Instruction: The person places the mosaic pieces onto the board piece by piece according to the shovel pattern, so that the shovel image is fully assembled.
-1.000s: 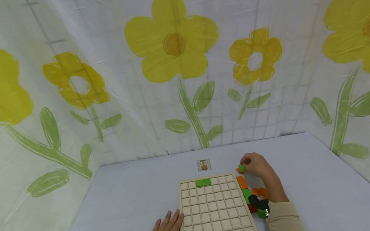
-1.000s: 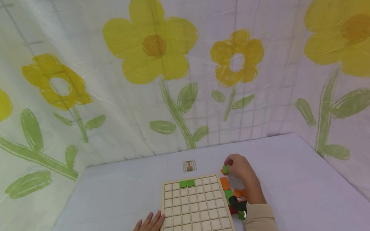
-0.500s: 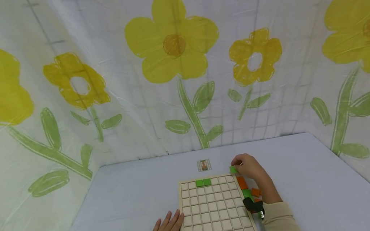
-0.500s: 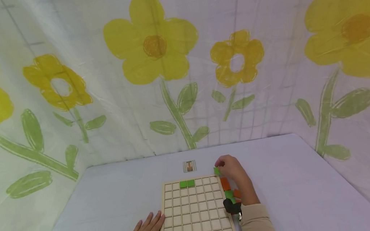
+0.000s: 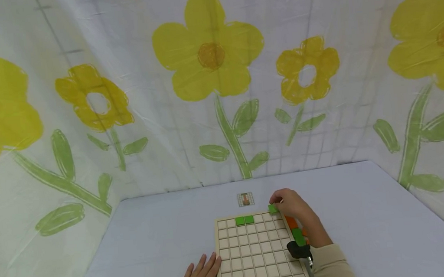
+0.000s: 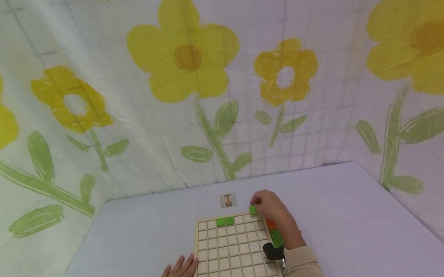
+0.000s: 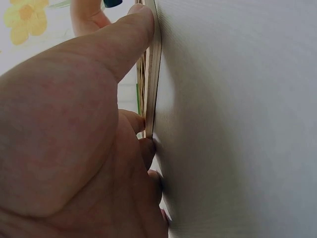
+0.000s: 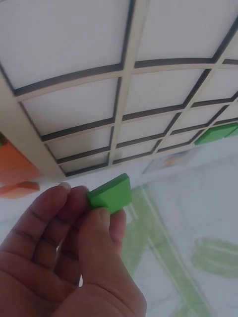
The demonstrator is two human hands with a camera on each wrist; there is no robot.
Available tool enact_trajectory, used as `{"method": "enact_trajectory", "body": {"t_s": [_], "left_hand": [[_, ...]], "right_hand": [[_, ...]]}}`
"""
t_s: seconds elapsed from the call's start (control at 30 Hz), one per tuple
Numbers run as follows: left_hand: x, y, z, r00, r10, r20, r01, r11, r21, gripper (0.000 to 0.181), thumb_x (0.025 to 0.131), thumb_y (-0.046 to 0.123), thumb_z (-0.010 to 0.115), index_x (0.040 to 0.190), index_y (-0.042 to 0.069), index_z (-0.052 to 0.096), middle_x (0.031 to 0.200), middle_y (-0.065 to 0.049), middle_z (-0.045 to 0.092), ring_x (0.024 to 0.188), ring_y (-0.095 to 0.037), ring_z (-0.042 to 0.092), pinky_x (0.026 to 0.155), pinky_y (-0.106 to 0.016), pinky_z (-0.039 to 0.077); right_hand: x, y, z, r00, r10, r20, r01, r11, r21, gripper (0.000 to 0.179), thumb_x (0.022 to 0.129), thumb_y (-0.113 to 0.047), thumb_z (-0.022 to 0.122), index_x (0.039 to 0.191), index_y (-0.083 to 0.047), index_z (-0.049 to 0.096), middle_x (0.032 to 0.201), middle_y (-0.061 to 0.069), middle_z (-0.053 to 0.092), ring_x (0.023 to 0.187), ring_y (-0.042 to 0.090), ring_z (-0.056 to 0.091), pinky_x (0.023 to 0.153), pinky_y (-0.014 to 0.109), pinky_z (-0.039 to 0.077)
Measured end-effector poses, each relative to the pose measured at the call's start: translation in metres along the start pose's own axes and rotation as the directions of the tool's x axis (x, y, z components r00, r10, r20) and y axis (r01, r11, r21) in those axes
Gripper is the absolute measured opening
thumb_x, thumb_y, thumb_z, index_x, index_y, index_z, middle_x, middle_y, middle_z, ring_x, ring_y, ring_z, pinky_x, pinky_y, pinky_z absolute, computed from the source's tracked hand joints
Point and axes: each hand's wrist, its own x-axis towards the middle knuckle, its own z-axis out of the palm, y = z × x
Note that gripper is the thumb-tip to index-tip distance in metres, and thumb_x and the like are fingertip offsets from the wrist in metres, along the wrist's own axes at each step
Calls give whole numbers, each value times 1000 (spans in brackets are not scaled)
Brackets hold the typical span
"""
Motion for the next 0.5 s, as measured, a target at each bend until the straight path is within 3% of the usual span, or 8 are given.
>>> {"method": "enact_trajectory", "body": {"t_s": [0.5], "left_hand": [[1, -1, 1, 1000, -9, 5, 9, 1000, 12, 99, 86, 75, 55, 158, 12, 31, 163, -8, 28, 147, -38, 24, 108, -67, 23]], "right_hand": [[2, -13, 20, 997, -68, 40, 68, 998, 3, 15, 94, 5, 63, 93, -7, 72, 93, 11, 65, 87, 22, 61, 73, 42, 52]]}}
